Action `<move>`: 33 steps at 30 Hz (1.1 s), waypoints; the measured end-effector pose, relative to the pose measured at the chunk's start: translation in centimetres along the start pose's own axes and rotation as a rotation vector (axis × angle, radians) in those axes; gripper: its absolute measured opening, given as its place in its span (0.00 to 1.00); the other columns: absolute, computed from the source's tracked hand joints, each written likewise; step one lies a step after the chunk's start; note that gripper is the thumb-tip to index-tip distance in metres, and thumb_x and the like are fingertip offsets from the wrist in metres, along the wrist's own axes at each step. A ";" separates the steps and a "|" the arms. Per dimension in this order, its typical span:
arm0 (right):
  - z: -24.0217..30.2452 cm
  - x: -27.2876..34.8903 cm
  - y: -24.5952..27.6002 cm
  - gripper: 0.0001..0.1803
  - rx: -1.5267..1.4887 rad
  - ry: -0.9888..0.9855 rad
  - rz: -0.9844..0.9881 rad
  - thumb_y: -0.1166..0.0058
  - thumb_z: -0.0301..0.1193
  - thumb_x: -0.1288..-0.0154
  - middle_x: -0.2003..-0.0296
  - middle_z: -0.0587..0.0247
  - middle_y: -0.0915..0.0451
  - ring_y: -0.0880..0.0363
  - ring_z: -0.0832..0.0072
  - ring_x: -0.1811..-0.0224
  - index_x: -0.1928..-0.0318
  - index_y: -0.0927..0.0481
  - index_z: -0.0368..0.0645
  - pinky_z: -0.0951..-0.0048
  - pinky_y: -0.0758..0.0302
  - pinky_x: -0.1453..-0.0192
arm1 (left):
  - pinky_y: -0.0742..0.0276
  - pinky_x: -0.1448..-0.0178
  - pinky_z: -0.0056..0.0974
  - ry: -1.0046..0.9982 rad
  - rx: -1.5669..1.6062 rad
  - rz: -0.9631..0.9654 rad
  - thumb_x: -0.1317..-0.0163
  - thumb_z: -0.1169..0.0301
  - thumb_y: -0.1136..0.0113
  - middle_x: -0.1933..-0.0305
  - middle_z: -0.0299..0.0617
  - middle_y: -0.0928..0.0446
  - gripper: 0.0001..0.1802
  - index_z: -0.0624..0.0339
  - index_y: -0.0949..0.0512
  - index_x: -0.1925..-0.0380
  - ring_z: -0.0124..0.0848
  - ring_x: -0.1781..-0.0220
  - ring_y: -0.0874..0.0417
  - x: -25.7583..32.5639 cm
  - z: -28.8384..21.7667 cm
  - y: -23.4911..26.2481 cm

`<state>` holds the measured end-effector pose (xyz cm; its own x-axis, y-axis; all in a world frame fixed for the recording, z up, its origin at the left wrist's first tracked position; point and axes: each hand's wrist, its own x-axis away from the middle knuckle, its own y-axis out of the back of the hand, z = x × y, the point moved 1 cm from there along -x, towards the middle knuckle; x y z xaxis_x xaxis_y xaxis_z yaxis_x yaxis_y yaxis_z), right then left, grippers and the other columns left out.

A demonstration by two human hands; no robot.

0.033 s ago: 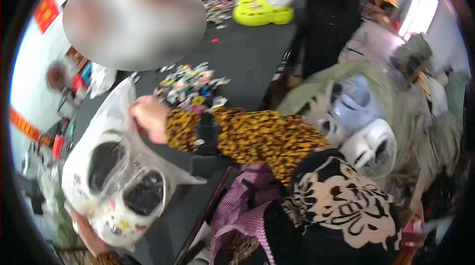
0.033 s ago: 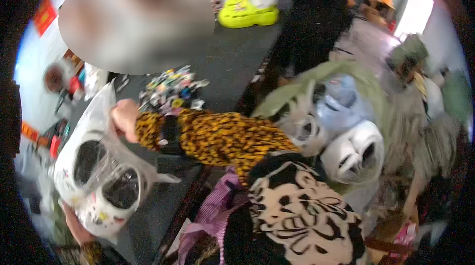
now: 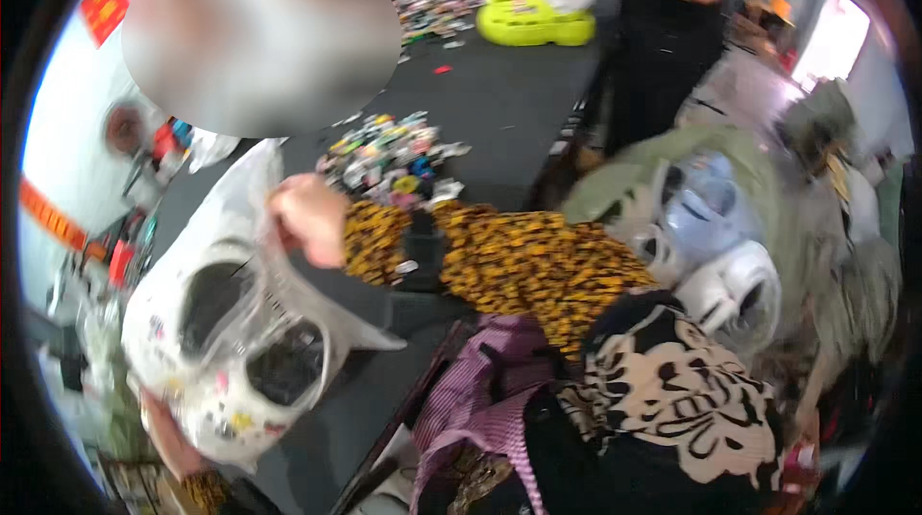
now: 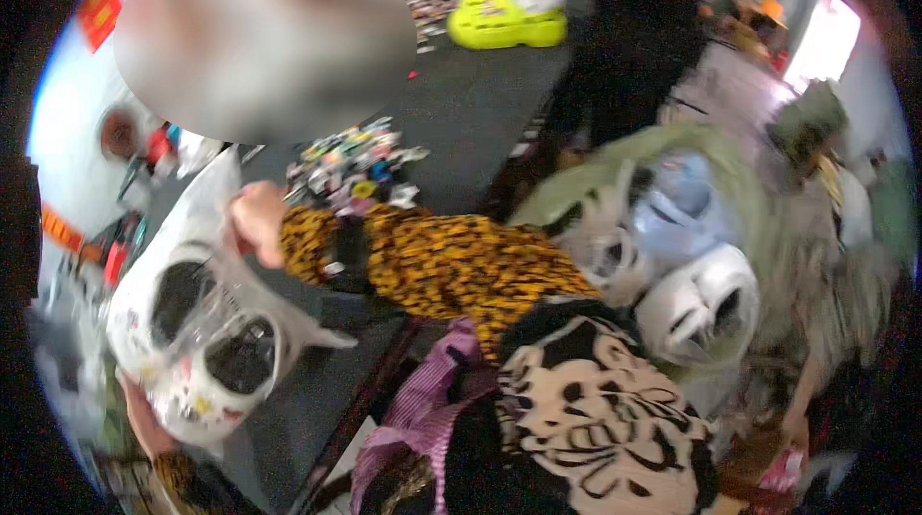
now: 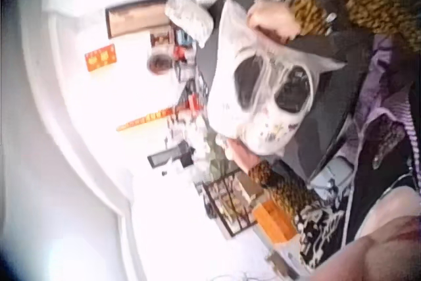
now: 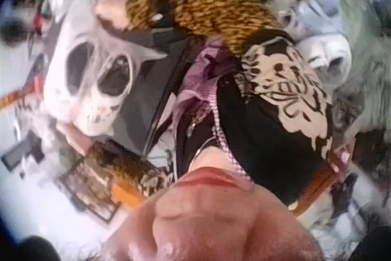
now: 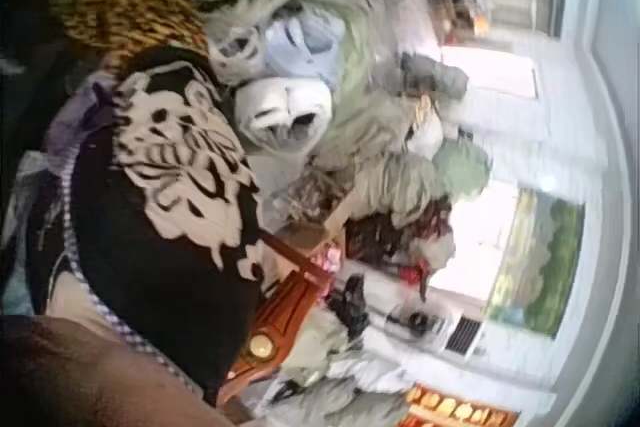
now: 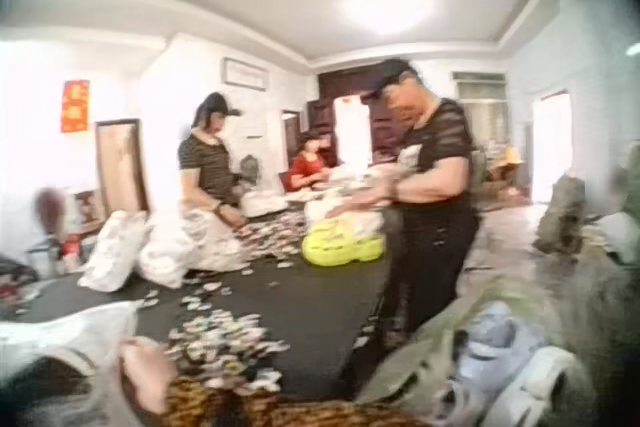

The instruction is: Decorate clog-style shoes by inserting plastic charms into the holes.

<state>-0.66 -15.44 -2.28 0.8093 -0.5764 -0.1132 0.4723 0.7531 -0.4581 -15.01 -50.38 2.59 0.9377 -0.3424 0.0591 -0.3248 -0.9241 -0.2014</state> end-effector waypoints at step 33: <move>-3.2 3.0 -4.5 0.12 0.430 0.612 0.678 0.55 0.17 0.52 0.66 0.49 0.22 0.22 0.57 0.61 0.64 0.23 0.32 0.63 0.28 0.56 | 0.25 0.59 0.42 -0.775 -1.338 0.386 0.42 0.68 0.39 0.64 0.52 0.21 0.20 0.62 0.27 0.50 0.43 0.63 0.19 6.7 3.7 -15.4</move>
<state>-1.51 -21.60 -3.37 0.6924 0.0432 -0.7202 0.1625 0.9632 0.2140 -3.25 -37.85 2.47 0.4745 -0.8015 -0.3639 -0.0249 -0.4255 0.9046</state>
